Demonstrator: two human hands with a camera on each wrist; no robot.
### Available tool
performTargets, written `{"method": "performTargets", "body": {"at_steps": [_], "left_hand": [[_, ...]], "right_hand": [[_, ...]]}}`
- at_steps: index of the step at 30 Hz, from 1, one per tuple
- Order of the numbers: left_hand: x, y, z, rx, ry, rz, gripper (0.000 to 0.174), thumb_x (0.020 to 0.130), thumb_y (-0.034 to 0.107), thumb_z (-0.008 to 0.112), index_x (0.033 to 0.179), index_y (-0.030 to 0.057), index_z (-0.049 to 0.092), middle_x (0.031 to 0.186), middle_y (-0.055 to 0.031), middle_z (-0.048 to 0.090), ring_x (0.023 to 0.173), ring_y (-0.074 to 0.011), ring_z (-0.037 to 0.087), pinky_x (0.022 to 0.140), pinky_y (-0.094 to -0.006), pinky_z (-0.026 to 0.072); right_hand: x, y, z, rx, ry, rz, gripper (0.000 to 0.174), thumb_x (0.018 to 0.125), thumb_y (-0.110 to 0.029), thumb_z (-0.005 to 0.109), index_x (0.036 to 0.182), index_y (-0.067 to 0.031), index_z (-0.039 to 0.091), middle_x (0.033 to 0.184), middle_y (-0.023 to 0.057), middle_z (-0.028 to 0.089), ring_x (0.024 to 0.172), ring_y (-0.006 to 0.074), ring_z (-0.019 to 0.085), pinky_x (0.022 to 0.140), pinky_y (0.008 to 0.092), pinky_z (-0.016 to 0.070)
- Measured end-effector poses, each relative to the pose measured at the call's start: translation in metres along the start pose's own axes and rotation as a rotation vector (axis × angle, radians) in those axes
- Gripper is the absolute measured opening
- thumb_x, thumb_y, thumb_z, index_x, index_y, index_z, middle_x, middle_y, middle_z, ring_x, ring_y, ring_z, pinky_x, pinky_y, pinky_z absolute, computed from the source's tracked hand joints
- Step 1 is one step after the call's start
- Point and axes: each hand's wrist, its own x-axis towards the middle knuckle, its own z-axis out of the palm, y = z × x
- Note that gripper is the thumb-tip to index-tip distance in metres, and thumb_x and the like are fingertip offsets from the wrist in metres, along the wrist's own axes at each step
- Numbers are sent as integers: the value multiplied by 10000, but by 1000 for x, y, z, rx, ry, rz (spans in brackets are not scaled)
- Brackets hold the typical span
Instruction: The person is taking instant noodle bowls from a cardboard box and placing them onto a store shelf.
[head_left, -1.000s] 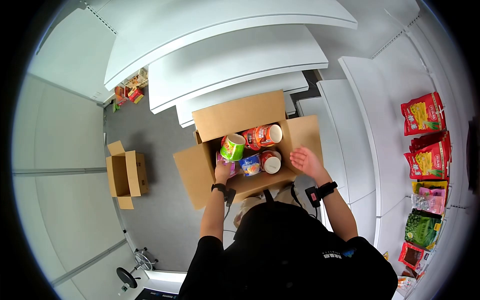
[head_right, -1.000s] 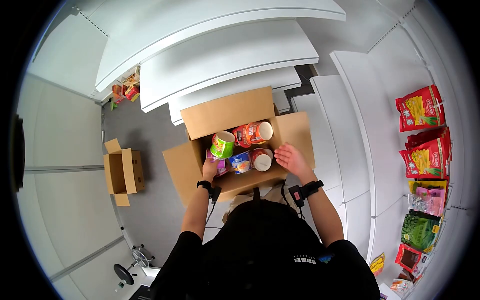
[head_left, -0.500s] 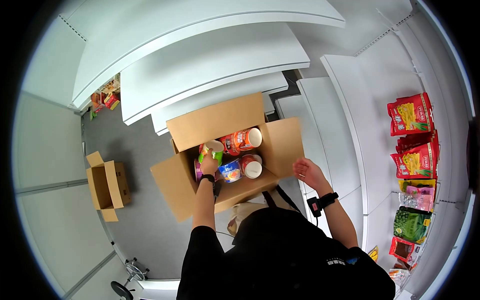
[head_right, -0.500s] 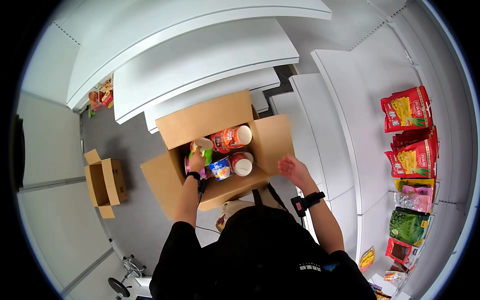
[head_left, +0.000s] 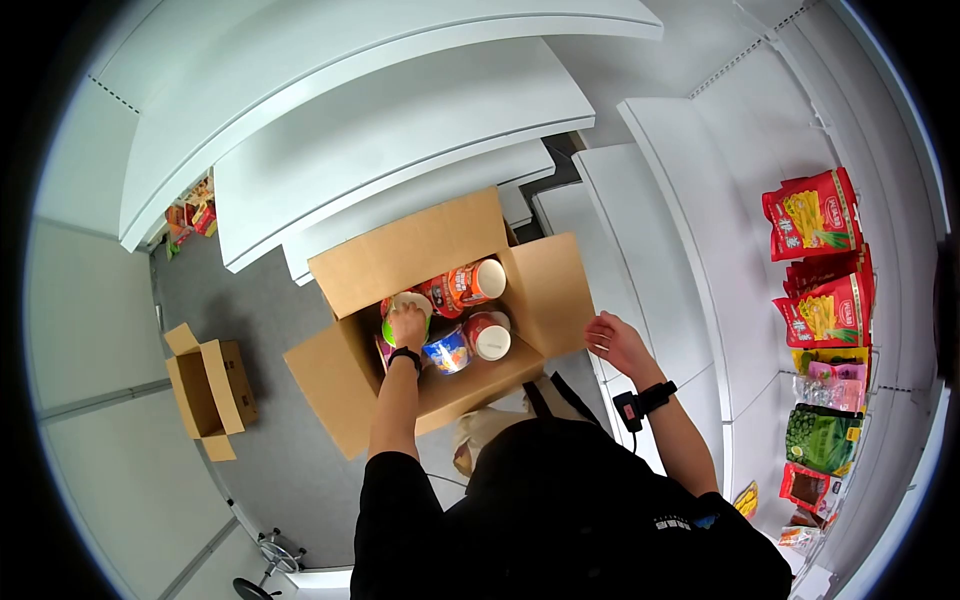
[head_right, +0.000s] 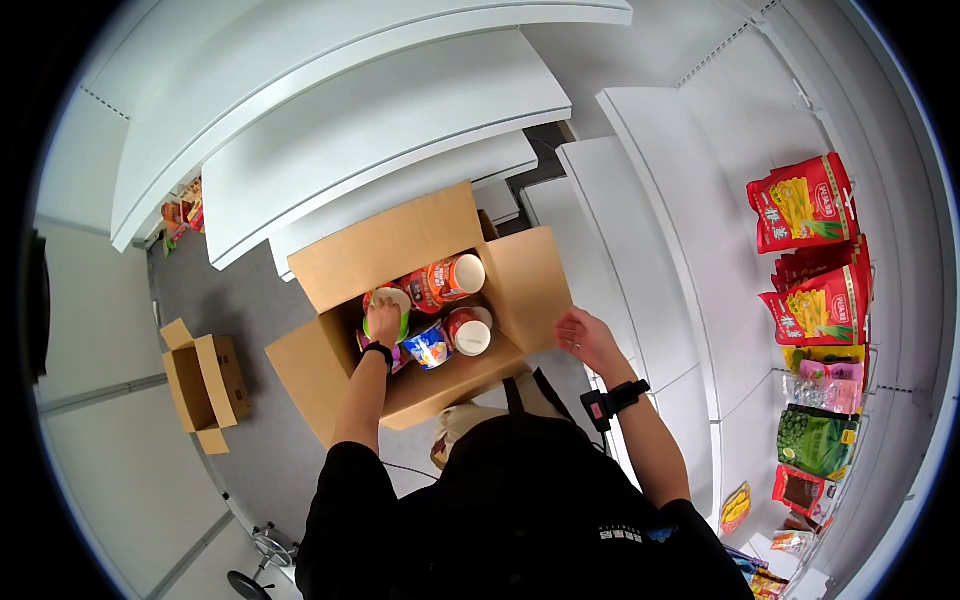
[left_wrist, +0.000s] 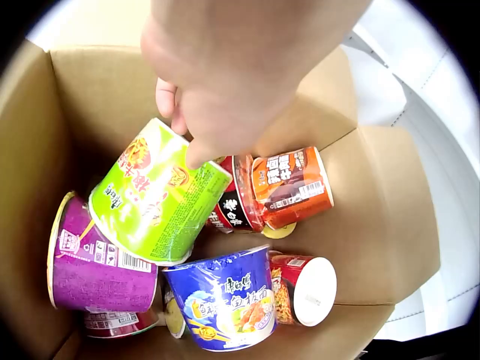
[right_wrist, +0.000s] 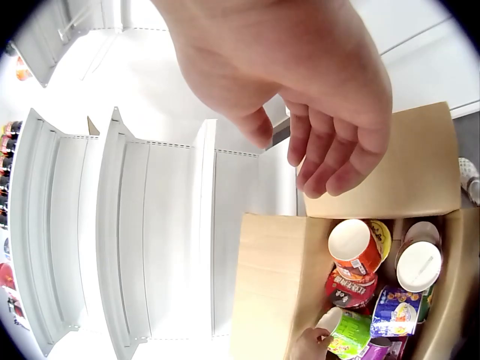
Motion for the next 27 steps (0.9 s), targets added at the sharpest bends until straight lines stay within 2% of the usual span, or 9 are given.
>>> {"method": "performTargets", "body": {"at_steps": [11, 15, 16, 19, 20, 23, 24, 27], "left_hand": [[-29, -18, -41, 22, -108, 175, 166, 797, 143, 546, 819, 102, 705, 907, -51, 661, 956, -217, 592, 782, -395, 444], [-45, -24, -66, -202, -112, 34, 159, 783, 148, 556, 811, 71, 692, 892, -73, 659, 939, -255, 605, 795, -425, 443], [-47, -26, -72, -319, -155, -35, 164, 775, 166, 567, 801, 56, 687, 889, -109, 668, 946, -267, 613, 820, -439, 446], [-61, -37, -83, -653, -156, -122, 221, 783, 238, 608, 851, 43, 686, 837, -124, 675, 815, -312, 633, 739, -400, 491], [-64, -40, -86, -819, -117, -152, 242, 772, 229, 647, 854, 2, 670, 773, -131, 669, 722, -289, 640, 685, -360, 500], [-73, -43, -114, -1133, -133, -183, 213, 771, 193, 665, 831, -11, 654, 720, -105, 640, 679, -191, 610, 650, -309, 474], [-74, -45, -119, -1237, -136, -172, 180, 804, 151, 651, 849, -24, 640, 718, -56, 620, 678, -117, 558, 640, -260, 446], [-79, -43, -152, -1576, -127, -214, 150, 838, 110, 617, 878, -34, 630, 766, -25, 622, 704, -101, 548, 658, -232, 430]], "right_hand": [[10, 14, 10, 50, -61, 32, 231, 936, -328, 524, 923, -105, 584, 933, 63, 660, 874, 181, 617, 789, 339, 493], [19, 23, 21, 51, -113, 45, 255, 936, -335, 515, 964, -87, 569, 949, 76, 656, 874, 184, 616, 804, 332, 496], [21, 26, 24, 51, -135, 49, 258, 935, -335, 515, 975, -85, 566, 955, 77, 657, 876, 184, 617, 806, 330, 496], [29, 33, 34, 51, -194, 64, 274, 934, -340, 516, 1020, -85, 563, 981, 76, 655, 885, 184, 620, 809, 324, 498], [32, 36, 37, 37, -194, 63, 282, 932, -342, 520, 1034, -83, 562, 988, 74, 652, 891, 182, 619, 810, 323, 498], [30, 37, 58, -8, -222, 54, 307, 925, -346, 533, 1074, -79, 559, 1008, 67, 644, 907, 176, 615, 812, 317, 497], [27, 37, 65, -24, -245, 48, 314, 923, -347, 538, 1086, -79, 558, 1013, 64, 641, 911, 175, 613, 812, 313, 495], [21, 39, 85, -128, -328, -14, 359, 905, -358, 567, 1131, -81, 546, 1057, 57, 622, 952, 162, 596, 824, 305, 482]]}}
